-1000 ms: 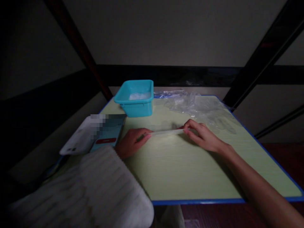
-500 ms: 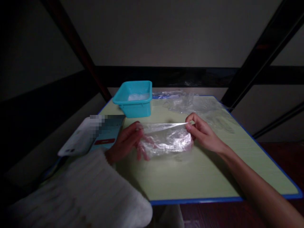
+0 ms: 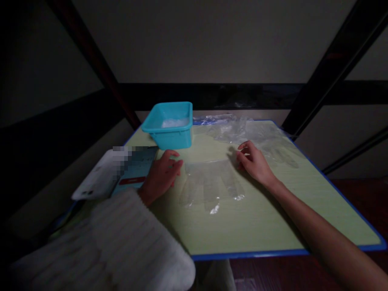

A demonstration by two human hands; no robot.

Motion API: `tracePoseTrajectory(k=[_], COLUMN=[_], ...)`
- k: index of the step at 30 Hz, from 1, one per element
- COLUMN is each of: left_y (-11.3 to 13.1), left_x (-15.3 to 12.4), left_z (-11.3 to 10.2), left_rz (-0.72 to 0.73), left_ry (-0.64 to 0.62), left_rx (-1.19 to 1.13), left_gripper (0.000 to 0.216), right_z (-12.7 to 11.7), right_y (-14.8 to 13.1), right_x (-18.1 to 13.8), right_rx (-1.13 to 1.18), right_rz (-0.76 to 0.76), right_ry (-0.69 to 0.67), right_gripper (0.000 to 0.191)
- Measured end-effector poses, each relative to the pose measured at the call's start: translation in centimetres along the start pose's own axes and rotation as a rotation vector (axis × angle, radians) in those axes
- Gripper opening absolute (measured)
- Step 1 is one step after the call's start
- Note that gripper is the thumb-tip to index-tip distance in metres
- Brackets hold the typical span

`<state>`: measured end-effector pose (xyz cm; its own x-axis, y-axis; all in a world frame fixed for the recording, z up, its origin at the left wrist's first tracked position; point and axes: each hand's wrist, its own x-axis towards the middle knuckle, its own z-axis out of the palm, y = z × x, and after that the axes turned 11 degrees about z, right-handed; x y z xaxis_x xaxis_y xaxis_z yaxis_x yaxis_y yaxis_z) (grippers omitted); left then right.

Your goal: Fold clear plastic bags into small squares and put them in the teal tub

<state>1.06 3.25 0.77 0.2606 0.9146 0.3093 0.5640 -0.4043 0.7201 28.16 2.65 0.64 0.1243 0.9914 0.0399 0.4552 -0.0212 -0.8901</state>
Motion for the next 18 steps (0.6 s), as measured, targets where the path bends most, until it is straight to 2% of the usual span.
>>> tracePoseTrajectory(k=[2,3,6,8,11,18], left_y=[-0.2,-0.3,-0.4,-0.5,-0.4,-0.2], left_x=[-0.1,-0.3,-0.7,-1.0,-1.3,-1.3], left_z=[0.1,0.2,0.7,1.1,1.4,1.6], left_rz=[0.19,0.265,0.44,0.514,0.553,0.555], left_ry=[0.05,0.032,-0.131,-0.244,-0.346,-0.436], left_rx=[0.209,0.264,0.3,0.297,0.309,0.396], left_gripper=[0.018,0.02,0.032,0.04,0.044,0.045], right_z=[-0.3,-0.3,0.4,1.3,2.4,2.5], right_y=[-0.2,-0.4,-1.3,-1.5,-1.0,-0.2], right_x=[-0.2,-0.4,-1.4,-1.9,-2.1,-1.4], right_rx=[-0.198,-0.293,-0.496,-0.589,-0.661,-0.703], right_rz=[-0.156,-0.245,-0.479,-0.574,-0.616,-0.586], right_ry=[0.091,0.071,-0.175,-0.334,-0.421,-0.416], right_gripper=[0.021,0.022,0.034,0.044,0.054,0.059])
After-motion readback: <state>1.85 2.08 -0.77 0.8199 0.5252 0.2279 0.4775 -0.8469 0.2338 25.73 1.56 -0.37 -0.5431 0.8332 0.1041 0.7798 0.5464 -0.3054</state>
